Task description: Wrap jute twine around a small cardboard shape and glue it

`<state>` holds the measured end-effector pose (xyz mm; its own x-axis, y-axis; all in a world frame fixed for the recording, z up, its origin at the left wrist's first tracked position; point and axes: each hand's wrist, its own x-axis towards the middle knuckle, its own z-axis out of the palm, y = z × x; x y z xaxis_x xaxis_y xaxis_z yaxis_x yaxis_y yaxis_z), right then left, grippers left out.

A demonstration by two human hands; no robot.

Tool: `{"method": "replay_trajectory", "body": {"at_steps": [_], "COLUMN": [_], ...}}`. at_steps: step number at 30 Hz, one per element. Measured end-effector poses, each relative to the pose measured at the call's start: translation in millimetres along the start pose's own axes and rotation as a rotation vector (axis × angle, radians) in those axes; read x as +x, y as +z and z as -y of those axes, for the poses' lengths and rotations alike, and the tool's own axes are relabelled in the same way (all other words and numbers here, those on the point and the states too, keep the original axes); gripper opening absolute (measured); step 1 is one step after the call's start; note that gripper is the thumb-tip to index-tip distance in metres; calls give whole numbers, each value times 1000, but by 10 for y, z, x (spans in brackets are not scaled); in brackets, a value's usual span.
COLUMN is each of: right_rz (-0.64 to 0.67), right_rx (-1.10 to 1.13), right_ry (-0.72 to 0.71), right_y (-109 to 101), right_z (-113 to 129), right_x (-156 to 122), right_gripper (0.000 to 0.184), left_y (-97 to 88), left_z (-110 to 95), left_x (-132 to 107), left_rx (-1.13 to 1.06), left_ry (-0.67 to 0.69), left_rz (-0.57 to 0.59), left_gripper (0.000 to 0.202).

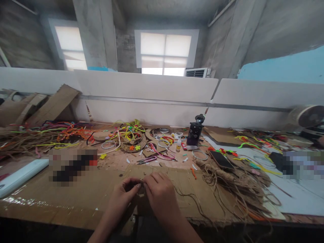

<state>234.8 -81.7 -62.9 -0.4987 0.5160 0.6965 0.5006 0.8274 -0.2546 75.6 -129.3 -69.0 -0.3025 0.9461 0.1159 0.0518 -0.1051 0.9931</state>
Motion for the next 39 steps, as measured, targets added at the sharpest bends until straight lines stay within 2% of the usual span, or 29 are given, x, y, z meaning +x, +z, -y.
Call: {"method": "replay_trajectory", "body": {"at_steps": [8, 13, 19, 26, 39], "right_rz": [-29, -45, -17, 20, 19], "right_rx": [-75, -121, -111, -63, -107], "right_ry": [-60, -81, -90, -29, -5], "right_y": [37, 55, 27, -45, -12], "right_z": [5, 22, 50, 46, -35], "right_x": [-10, -18, -9, 0, -18], "right_gripper": [18, 22, 20, 16, 18], "left_y": [1, -12, -10, 7, 20], "left_z": [-27, -52, -11, 53, 22], "left_x": [-7, -25, 0, 5, -22], "left_rx": [-46, 37, 88, 87, 139], "left_ry": [-20, -37, -15, -20, 21], "left_rz": [17, 21, -30, -40, -53], "left_gripper": [24, 31, 29, 32, 28]}}
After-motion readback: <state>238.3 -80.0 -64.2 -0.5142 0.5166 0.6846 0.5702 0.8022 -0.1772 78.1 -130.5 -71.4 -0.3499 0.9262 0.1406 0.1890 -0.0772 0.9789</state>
